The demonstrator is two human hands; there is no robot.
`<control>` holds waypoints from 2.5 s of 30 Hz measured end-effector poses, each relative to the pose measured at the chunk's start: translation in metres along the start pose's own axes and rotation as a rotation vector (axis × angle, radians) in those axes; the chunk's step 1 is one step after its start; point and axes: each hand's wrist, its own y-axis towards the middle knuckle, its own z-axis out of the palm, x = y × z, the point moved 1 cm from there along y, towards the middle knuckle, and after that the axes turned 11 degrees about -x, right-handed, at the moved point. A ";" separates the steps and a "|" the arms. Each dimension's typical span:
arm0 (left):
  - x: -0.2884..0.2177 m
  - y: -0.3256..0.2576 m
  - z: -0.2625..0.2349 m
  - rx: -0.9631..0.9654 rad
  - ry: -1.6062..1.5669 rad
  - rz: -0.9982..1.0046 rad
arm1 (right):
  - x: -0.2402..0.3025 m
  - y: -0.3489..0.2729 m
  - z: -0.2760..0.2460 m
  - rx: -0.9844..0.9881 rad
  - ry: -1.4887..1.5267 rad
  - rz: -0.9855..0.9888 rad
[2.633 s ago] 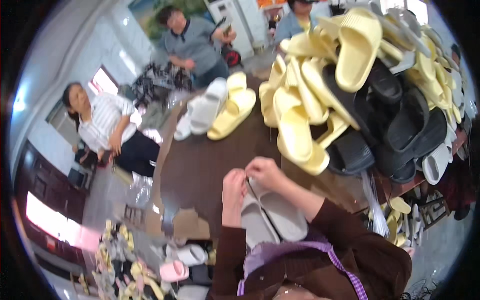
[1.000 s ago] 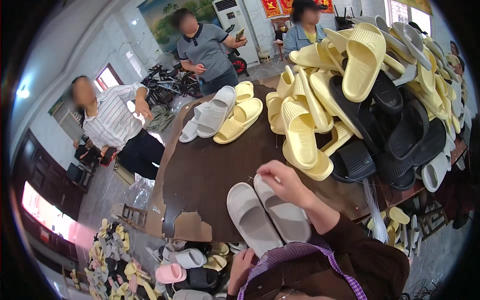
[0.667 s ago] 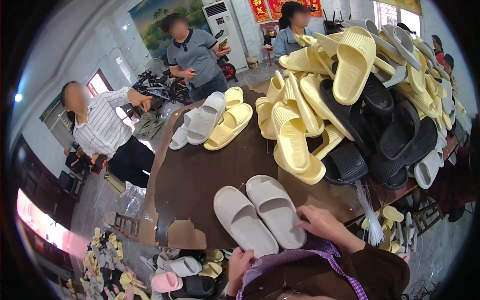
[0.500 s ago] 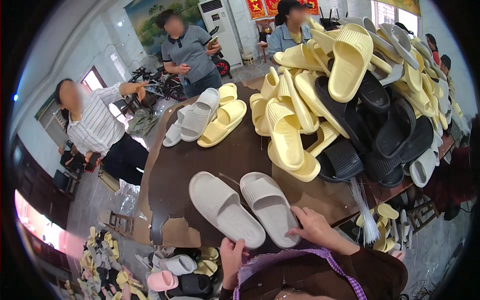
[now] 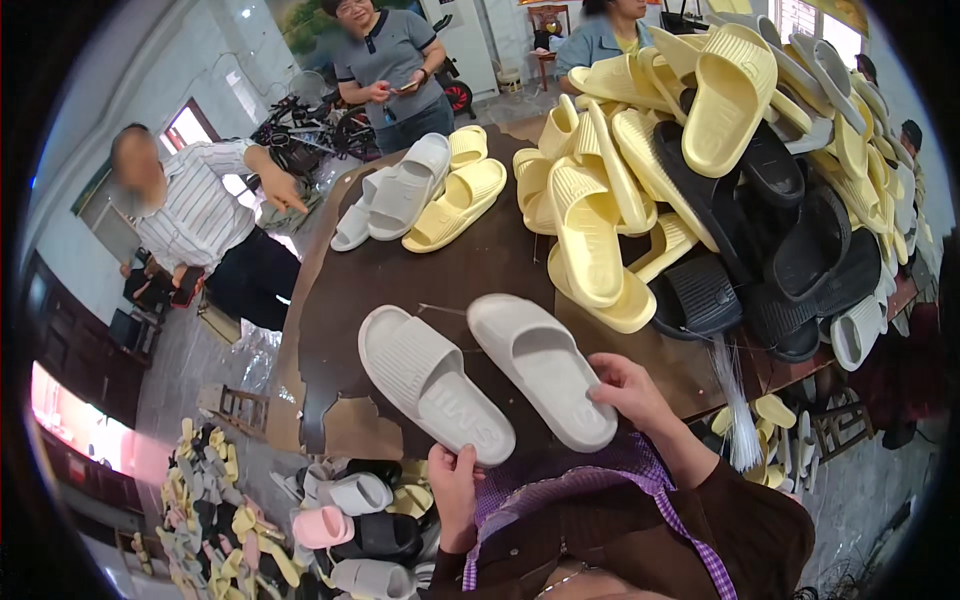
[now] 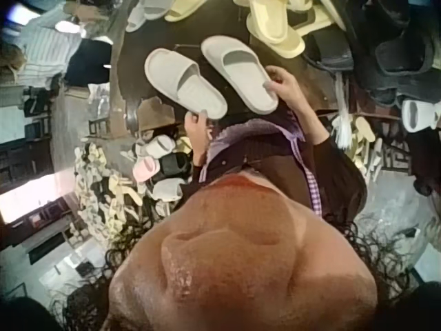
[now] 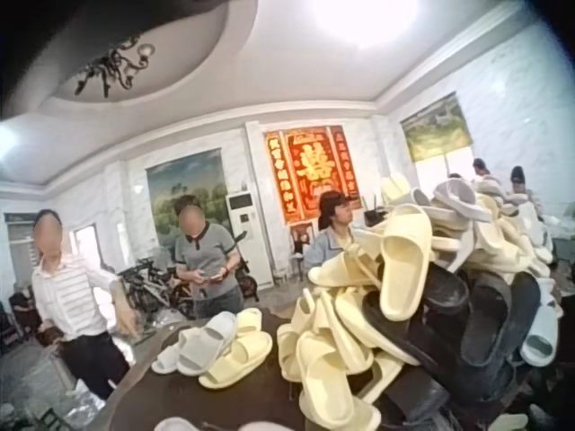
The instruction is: The person selects slippers, pairs them together, and secures each pair using plastic ties by hand.
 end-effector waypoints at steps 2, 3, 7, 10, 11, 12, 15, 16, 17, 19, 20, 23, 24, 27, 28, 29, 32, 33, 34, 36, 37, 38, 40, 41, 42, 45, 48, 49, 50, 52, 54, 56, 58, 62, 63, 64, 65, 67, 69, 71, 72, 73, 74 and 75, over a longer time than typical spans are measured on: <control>-0.001 0.002 0.009 0.012 -0.006 0.008 | 0.002 0.005 0.010 -0.028 0.317 0.047; 0.000 0.002 0.016 0.017 -0.015 0.025 | 0.006 0.006 0.017 -0.046 0.317 0.053; 0.018 -0.002 0.051 0.076 -0.044 0.043 | 0.025 0.002 0.045 -0.076 0.044 -0.329; 0.024 -0.001 0.051 0.089 -0.336 -0.051 | 0.028 0.002 0.058 -0.026 -0.191 -0.468; 0.021 -0.005 0.053 0.080 -0.442 -0.115 | 0.028 0.001 0.060 0.026 -0.253 -0.487; 0.019 -0.008 0.058 0.068 -0.542 -0.190 | 0.014 0.001 0.064 -0.037 -0.261 -0.607; 0.019 -0.012 0.067 0.237 -0.473 -0.173 | 0.020 -0.013 0.049 -0.012 -0.168 -0.513; 0.019 -0.014 0.067 0.274 -0.440 -0.157 | 0.029 -0.024 0.047 0.100 -0.031 -0.292; 0.018 -0.014 0.065 0.304 -0.409 -0.139 | 0.033 -0.030 0.046 0.215 0.107 -0.067; 0.017 -0.013 0.062 0.347 -0.347 -0.100 | 0.033 -0.023 0.040 0.225 0.141 -0.066; 0.017 -0.012 0.062 0.362 -0.316 -0.080 | 0.033 -0.017 0.037 0.242 0.191 -0.061; 0.019 -0.011 0.065 0.436 -0.196 -0.033 | 0.049 -0.013 0.014 0.241 0.280 -0.073; 0.019 -0.009 0.064 0.447 -0.158 -0.011 | 0.065 -0.011 0.004 0.257 0.319 -0.098; 0.015 0.000 0.064 0.493 -0.045 0.150 | 0.119 -0.009 -0.034 0.135 0.247 -0.201; 0.014 0.001 0.064 0.516 0.016 0.232 | 0.135 -0.005 -0.048 0.084 0.288 -0.230; 0.015 0.001 0.062 0.512 0.014 0.229 | 0.155 -0.002 -0.065 0.014 0.262 -0.292; 0.020 0.003 0.056 0.427 0.028 0.267 | 0.224 0.023 -0.115 -0.160 0.357 -0.474; 0.023 0.003 0.055 0.421 0.025 0.266 | 0.250 0.032 -0.130 -0.219 0.402 -0.537; 0.027 0.004 0.055 0.419 0.048 0.257 | 0.277 0.043 -0.146 -0.277 0.448 -0.599; 0.030 0.009 0.055 0.418 0.092 0.239 | 0.328 0.066 -0.190 -0.462 0.322 -0.588; 0.028 0.008 0.059 0.432 0.085 0.237 | 0.351 0.096 -0.242 -0.544 0.163 -0.795; 0.025 0.006 0.062 0.449 0.060 0.196 | 0.370 0.108 -0.262 -0.611 0.000 -0.996; 0.019 0.005 0.061 0.443 0.022 0.115 | 0.405 0.112 -0.288 -0.741 0.081 -0.630; 0.021 0.005 0.062 0.436 0.022 0.116 | 0.414 0.113 -0.305 -0.865 -0.007 -0.607; 0.025 0.008 0.062 0.414 0.049 0.118 | 0.417 0.111 -0.318 -0.989 -0.093 -0.577; 0.031 0.013 0.060 0.362 0.112 0.119 | 0.406 0.107 -0.346 -1.216 -0.367 -0.529; 0.032 0.008 0.068 0.341 -0.015 0.099 | 0.376 0.119 -0.372 -1.230 -0.472 -0.602; 0.031 0.008 0.068 0.339 -0.013 0.098 | 0.369 0.122 -0.373 -1.233 -0.522 -0.636; 0.028 0.008 0.067 0.378 0.006 0.101 | 0.367 0.124 -0.375 -1.231 -0.522 -0.635; 0.024 0.009 0.062 0.448 0.049 0.107 | 0.358 0.128 -0.375 -1.211 -0.493 -0.585; 0.027 0.011 0.063 0.415 0.033 0.079 | 0.355 0.133 -0.385 -1.200 -0.483 -0.559; 0.033 0.013 0.068 0.364 -0.007 0.024 | 0.367 0.134 -0.411 -1.320 -0.594 -0.639; 0.034 0.014 0.069 0.369 -0.022 0.029 | 0.368 0.141 -0.418 -1.332 -0.591 -0.693; 0.027 0.013 0.067 0.386 -0.037 0.026 | 0.391 0.133 -0.411 -1.320 -1.227 -1.245; 0.023 0.013 0.064 0.387 -0.007 0.028 | 0.386 0.138 -0.375 -1.094 -0.412 -1.015; 0.022 0.014 0.063 0.371 0.002 0.015 | 0.376 0.140 -0.331 -1.031 -0.361 -0.969; 0.022 0.016 0.065 0.392 -0.017 0.006 | 0.378 0.116 -0.280 -0.992 -0.343 -0.944; 0.019 0.017 0.068 0.448 -0.032 -0.009 | 0.377 0.093 -0.222 -0.808 -0.415 -1.130; 0.018 0.016 0.068 0.443 -0.071 -0.019 | 0.364 0.061 -0.159 -0.542 -0.661 -1.130; 0.023 0.017 0.060 0.431 -0.096 -0.029 | 0.333 0.046 -0.098 -0.199 -0.792 -1.052; 0.025 0.017 0.059 0.420 -0.074 -0.022 | 0.316 0.033 -0.071 0.003 -0.844 -1.066; 0.027 0.016 0.057 0.411 -0.051 -0.015 | 0.300 0.024 -0.049 0.205 -0.888 -1.074; 0.030 0.015 0.056 0.418 -0.032 -0.004 | 0.290 0.019 -0.030 0.555 -0.994 -1.060; 0.029 0.016 0.059 0.423 -0.035 -0.009 | 0.282 0.012 -0.017 0.897 -1.079 -1.028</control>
